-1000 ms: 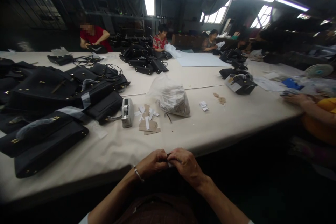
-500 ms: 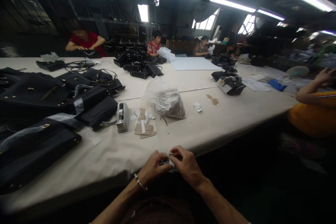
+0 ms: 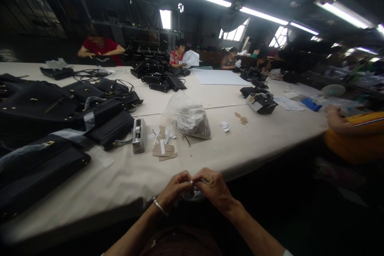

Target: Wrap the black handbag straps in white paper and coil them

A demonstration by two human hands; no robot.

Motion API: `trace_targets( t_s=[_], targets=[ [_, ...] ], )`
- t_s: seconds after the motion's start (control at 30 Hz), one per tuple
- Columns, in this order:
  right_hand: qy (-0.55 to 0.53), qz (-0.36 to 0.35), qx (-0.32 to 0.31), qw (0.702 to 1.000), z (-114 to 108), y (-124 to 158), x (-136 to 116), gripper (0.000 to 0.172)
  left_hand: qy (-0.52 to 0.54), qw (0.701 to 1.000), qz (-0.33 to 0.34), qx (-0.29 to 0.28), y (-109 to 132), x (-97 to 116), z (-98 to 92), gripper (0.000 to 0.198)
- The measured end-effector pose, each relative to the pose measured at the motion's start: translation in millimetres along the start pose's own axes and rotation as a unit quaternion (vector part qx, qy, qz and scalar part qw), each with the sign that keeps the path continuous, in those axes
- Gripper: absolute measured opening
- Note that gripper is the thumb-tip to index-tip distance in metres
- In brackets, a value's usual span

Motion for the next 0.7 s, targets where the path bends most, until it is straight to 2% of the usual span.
trace_targets(
  t_s=[0.1, 0.17, 0.27, 0.37, 0.43, 0.53, 0.6, 0.7],
  targets=[
    [-0.024, 0.000, -0.030, 0.999, 0.7, -5.0, 0.3, 0.010, 0.044, 0.999, 0.006, 0.005, 0.5, 1.8, -5.5, 0.022],
    [-0.002, -0.013, -0.058, 0.998, 1.9, -10.1, 0.1, 0.011, 0.078, 0.997, -0.005, 0.011, 4.5, 3.1, -9.8, 0.024],
    [0.060, -0.091, -0.102, 0.989, 6.4, -18.8, 1.8, 0.016, 0.125, 0.991, -0.031, 0.027, 15.2, 6.0, -17.5, 0.028],
    [0.080, -0.159, -0.137, 0.974, 16.8, -26.5, 9.2, 0.021, 0.123, 0.990, -0.031, 0.056, 27.0, 6.1, -27.1, 0.034],
    [0.033, -0.133, -0.158, 0.978, 27.6, -32.7, 16.8, 0.023, 0.122, 0.989, -0.004, 0.082, 33.1, 2.4, -35.3, 0.040],
    [-0.102, -0.011, -0.193, 0.976, 48.0, -49.7, 24.8, 0.026, 0.130, 0.982, 0.041, 0.128, 40.7, -6.2, -51.7, 0.044],
    [-0.168, 0.046, -0.203, 0.964, 63.9, -69.5, 23.8, 0.033, 0.132, 0.973, 0.057, 0.180, 47.6, -11.0, -64.8, 0.045],
    [-0.197, 0.086, -0.170, 0.962, 93.2, -113.2, 16.6, 0.038, 0.146, 0.946, 0.068, 0.282, 65.5, -16.3, -84.1, 0.049]
  ],
)
Point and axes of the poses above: each hand's wrist, its own y-axis away from the middle knuckle, its own z-axis out of the palm, x = y × z, the point moved 1 cm from there along -y, towards the middle knuckle, and after that the axes turned 4 degrees about -z, right-handed, at the moved point
